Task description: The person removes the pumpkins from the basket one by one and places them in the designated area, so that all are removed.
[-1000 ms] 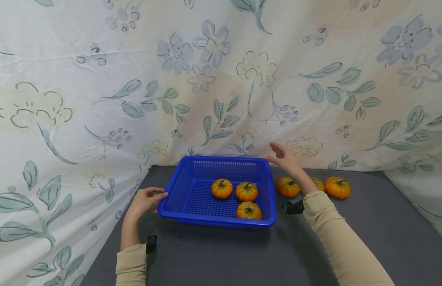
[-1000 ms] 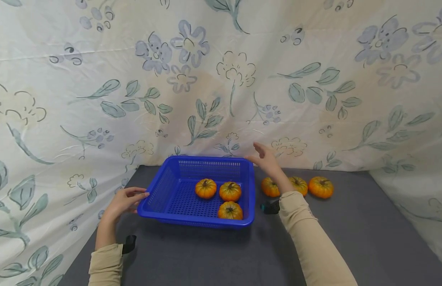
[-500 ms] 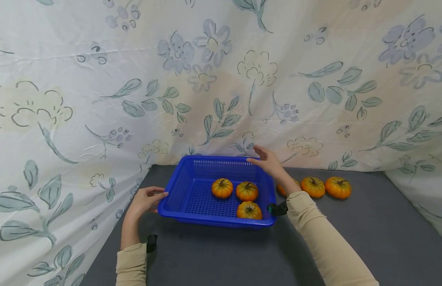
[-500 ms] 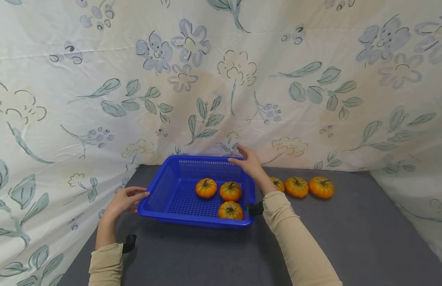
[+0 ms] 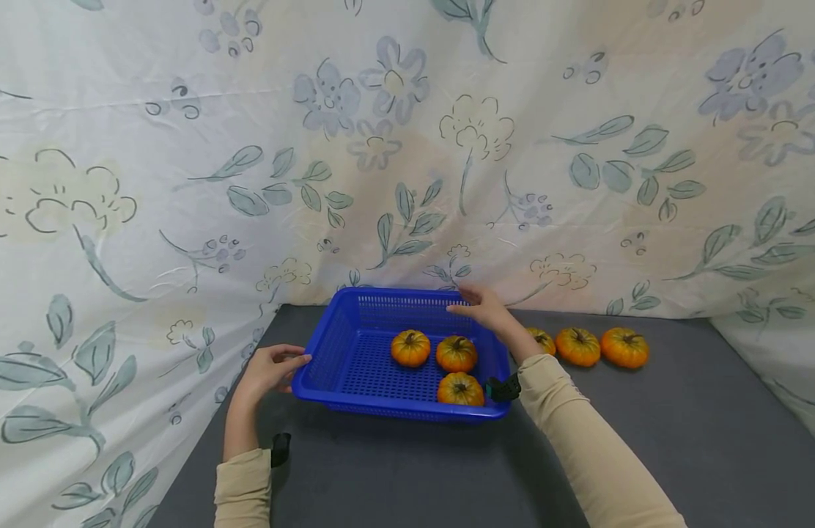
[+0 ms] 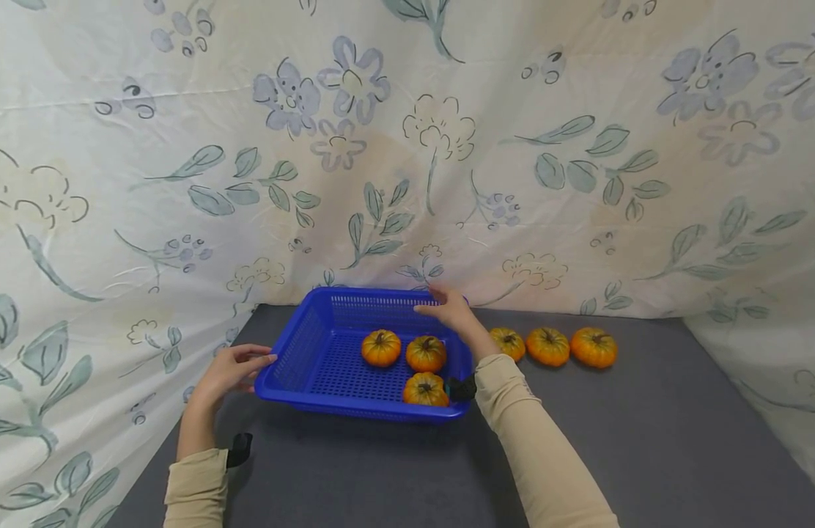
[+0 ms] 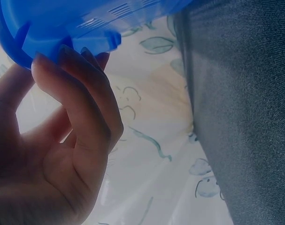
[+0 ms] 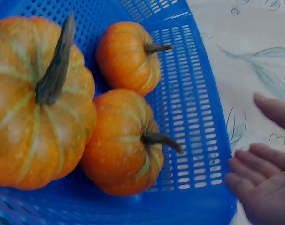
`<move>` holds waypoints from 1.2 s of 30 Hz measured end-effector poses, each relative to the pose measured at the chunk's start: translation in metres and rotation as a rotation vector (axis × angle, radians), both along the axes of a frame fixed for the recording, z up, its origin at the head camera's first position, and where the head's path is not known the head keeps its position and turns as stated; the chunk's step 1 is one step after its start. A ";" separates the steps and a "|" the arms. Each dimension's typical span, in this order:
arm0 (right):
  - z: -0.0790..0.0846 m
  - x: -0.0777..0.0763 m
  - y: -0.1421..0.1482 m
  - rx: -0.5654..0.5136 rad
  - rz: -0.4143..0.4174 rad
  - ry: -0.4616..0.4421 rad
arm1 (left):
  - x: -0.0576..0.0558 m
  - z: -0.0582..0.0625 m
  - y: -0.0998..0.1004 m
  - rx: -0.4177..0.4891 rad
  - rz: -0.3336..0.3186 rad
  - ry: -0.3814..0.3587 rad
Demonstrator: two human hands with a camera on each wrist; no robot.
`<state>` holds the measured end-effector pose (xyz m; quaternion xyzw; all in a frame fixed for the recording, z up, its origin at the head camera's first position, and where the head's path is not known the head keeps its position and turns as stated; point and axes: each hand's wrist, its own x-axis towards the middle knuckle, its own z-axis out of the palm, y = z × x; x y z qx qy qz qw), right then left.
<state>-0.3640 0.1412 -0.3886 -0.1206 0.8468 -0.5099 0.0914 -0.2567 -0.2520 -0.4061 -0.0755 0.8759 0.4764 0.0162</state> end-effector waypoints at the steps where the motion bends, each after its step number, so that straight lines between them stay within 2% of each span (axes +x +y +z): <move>1: 0.001 0.001 -0.001 0.020 0.001 -0.020 | 0.000 0.000 0.000 0.001 0.003 -0.001; 6: 0.002 0.006 -0.003 0.112 0.029 -0.122 | -0.001 -0.001 0.001 -0.002 0.006 0.003; 10: -0.004 0.007 -0.005 0.141 0.057 -0.136 | 0.000 -0.002 0.001 -0.003 0.005 0.005; 21: -0.006 0.013 -0.011 0.254 0.052 -0.205 | 0.001 -0.001 0.001 0.001 -0.007 0.020; 25: -0.008 0.015 -0.012 0.291 0.042 -0.203 | 0.000 -0.001 0.001 0.004 -0.005 0.016; 33: -0.012 0.017 -0.015 0.253 0.053 -0.238 | -0.001 -0.003 -0.002 0.035 -0.021 0.020; 36: -0.014 0.017 -0.015 0.275 0.066 -0.231 | -0.001 -0.003 -0.002 0.035 -0.023 0.022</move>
